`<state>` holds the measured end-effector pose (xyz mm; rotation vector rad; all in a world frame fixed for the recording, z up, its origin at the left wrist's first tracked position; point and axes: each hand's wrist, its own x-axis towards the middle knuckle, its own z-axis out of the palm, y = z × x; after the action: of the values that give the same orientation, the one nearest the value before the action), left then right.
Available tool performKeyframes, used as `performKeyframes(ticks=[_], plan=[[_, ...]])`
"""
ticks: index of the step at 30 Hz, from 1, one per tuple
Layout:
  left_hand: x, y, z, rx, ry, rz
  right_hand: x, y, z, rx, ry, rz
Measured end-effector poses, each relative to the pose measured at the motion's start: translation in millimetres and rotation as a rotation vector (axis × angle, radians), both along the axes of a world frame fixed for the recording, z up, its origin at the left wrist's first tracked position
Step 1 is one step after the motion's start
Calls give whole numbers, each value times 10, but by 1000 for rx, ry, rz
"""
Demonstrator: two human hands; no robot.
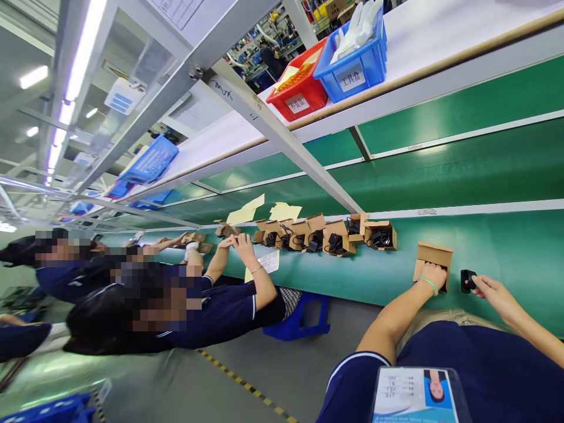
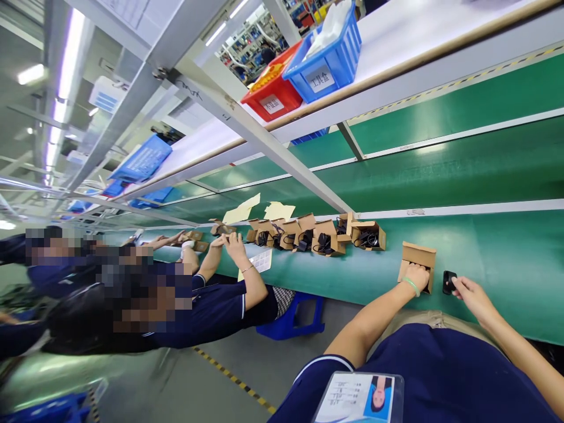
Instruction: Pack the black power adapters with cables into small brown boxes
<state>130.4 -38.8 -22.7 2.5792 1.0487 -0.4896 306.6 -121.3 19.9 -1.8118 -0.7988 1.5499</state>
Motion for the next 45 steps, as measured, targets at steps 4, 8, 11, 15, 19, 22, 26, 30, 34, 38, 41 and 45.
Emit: performKeyframes(ticks=[4,8,11,15,19,22,26,30,34,38,41,45], plan=[[-70,27,-3,50,16,25,-9,-7,8,-5,18,13],[-228,120,69,60,-13,-21,-7,16,38,12,1,15],[-358,190,207,110,-103,-31,-15,22,68,19,-15,50],[-556,234,494,159,-409,148,-51,35,170,34,-40,77],[-829,203,734,68,-757,438,-103,106,376,109,-66,119],[-1032,98,763,12,-849,502,-180,221,506,192,-67,211],[-1138,-76,625,9,-814,529,-392,445,442,247,1,329],[-1061,-120,498,6,-684,484,-665,647,164,140,26,327],[-975,-68,503,25,-646,528,-813,709,-3,82,9,321],[-935,-59,542,10,-960,750,-847,663,10,67,82,333],[-901,-95,521,-91,-1240,1115,-867,628,28,78,58,365],[-823,-158,463,-400,-1621,1530,-877,636,78,168,-138,377]])
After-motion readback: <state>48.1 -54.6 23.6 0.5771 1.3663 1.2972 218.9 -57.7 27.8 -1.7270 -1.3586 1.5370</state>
